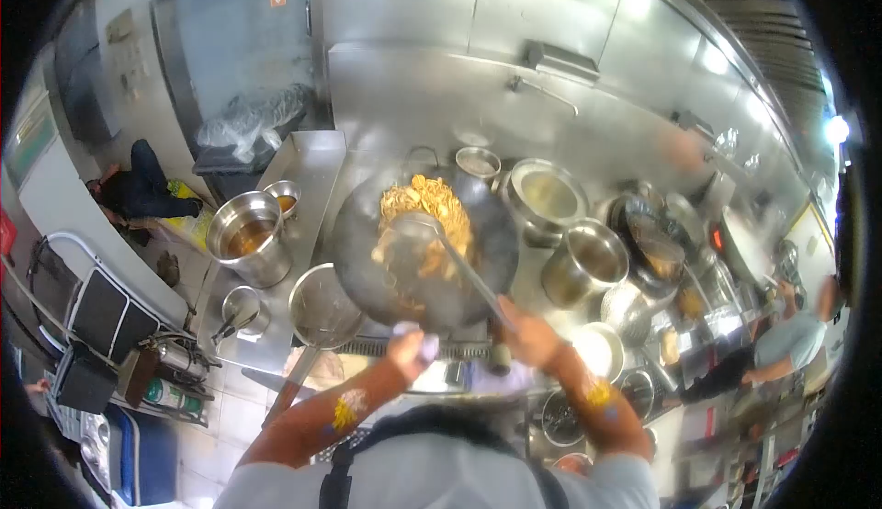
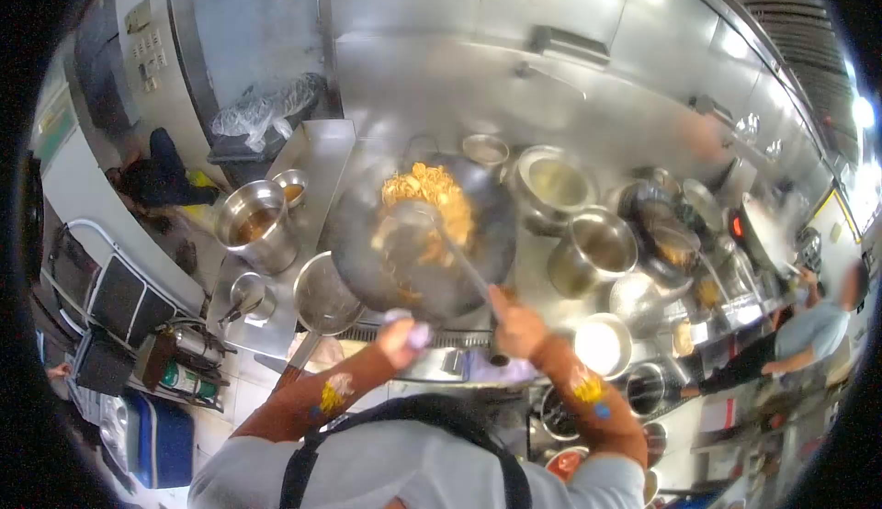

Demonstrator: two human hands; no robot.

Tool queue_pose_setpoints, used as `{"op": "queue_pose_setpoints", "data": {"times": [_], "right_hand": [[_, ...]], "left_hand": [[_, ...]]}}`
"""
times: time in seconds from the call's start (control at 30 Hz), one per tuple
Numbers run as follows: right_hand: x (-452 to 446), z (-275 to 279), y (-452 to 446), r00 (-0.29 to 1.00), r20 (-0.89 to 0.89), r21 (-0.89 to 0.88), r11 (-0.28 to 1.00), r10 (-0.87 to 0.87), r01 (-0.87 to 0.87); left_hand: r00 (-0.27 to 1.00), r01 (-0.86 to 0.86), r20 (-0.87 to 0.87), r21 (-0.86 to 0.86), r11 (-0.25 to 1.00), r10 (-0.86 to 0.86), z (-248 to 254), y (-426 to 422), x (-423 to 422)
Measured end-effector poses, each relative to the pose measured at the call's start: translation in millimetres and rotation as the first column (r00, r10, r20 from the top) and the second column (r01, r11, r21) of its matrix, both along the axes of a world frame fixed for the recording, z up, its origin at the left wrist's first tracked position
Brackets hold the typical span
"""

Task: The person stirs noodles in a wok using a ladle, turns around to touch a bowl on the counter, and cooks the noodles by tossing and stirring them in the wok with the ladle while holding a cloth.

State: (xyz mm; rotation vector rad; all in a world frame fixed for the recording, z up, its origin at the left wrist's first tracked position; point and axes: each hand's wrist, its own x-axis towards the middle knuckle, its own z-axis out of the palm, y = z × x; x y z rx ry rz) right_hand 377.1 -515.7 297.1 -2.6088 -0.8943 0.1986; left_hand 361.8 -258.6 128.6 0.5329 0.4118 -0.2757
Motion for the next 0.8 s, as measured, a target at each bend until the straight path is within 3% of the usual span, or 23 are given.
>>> {"op": "queue_pose_setpoints", "data": {"times": [0.07, 0.1, 0.13, 0.17, 0.2, 0.23, 0.3, 0.37, 0.4, 0.43, 0.53, 0.6, 0.63, 0.7, 0.77, 0.8], "right_hand": [[-13, 30, 12, 0.916, -0.397, 0.288, 0.939, -0.060, 0.186], [-19, 45, 18, 0.826, -0.560, 0.388, 0.862, -0.060, 0.326], [-21, 57, 23, 0.714, -0.697, 0.399, 0.795, -0.060, 0.456], [-18, 67, 28, 0.591, -0.806, 0.387, 0.717, -0.042, 0.580], [-11, 75, 27, 0.553, -0.823, 0.326, 0.689, -0.130, 0.647], [-14, 99, 29, 0.455, -0.872, 0.282, 0.575, -0.179, 0.768], [0, 115, 9, 0.485, -0.850, 0.276, 0.610, -0.205, 0.743], [17, 117, -12, 0.477, -0.832, 0.224, 0.616, -0.283, 0.755], [19, 129, -10, 0.495, -0.816, 0.206, 0.650, -0.299, 0.731], [20, 140, -8, 0.512, -0.799, 0.187, 0.678, -0.315, 0.711], [34, 126, 0, 0.469, -0.780, 0.032, 0.721, -0.415, 0.692], [0, 134, 41, 0.386, -0.854, 0.108, 0.608, -0.348, 0.786], [-12, 136, 56, 0.348, -0.886, 0.135, 0.547, -0.307, 0.826], [-14, 121, 56, 0.279, -0.959, 0.210, 0.542, -0.047, 0.814], [-21, 105, 52, 0.175, -0.962, 0.257, 0.476, 0.210, 0.841], [-28, 98, 51, 0.114, -0.938, 0.255, 0.429, 0.329, 0.866]], "left_hand": [[0.990, -0.111, 0.101, 0.098, 0.989, 0.101, 41, 0, -12], [0.977, -0.196, 0.088, 0.029, 0.980, 0.192, 49, 4, -1], [0.984, -0.149, -0.077, 0.133, 0.980, 0.160, 66, 13, 11], [0.999, 0.010, -0.040, 0.101, 0.995, -0.006, 58, 32, 25], [0.997, -0.015, -0.066, 0.179, 0.984, 0.028, 77, 35, 26], [0.996, -0.004, -0.089, 0.259, 0.966, 0.028, 105, 33, 18], [0.998, -0.008, -0.048, 0.384, 0.923, 0.028, 103, 37, 13], [0.987, -0.156, 0.069, 0.566, 0.810, 0.142, 68, 30, 16], [0.916, -0.312, 0.397, 0.593, 0.742, 0.067, 36, 31, 13], [0.922, -0.322, 0.366, 0.547, 0.773, 0.125, 53, 18, -4], [0.863, -0.459, 0.503, 0.736, 0.497, 0.051, 18, 1, -36], [0.841, -0.506, 0.539, 0.812, 0.289, -0.042, 2, -6, -46], [0.856, -0.464, 0.516, 0.799, 0.383, -0.038, 6, -5, -46], [0.888, -0.369, 0.459, 0.747, 0.553, -0.027, 16, -2, -46], [0.936, -0.131, 0.341, 0.572, 0.810, -0.090, 58, 25, -42], [0.954, -0.089, 0.288, 0.533, 0.841, -0.082, 62, 36, -39]]}}
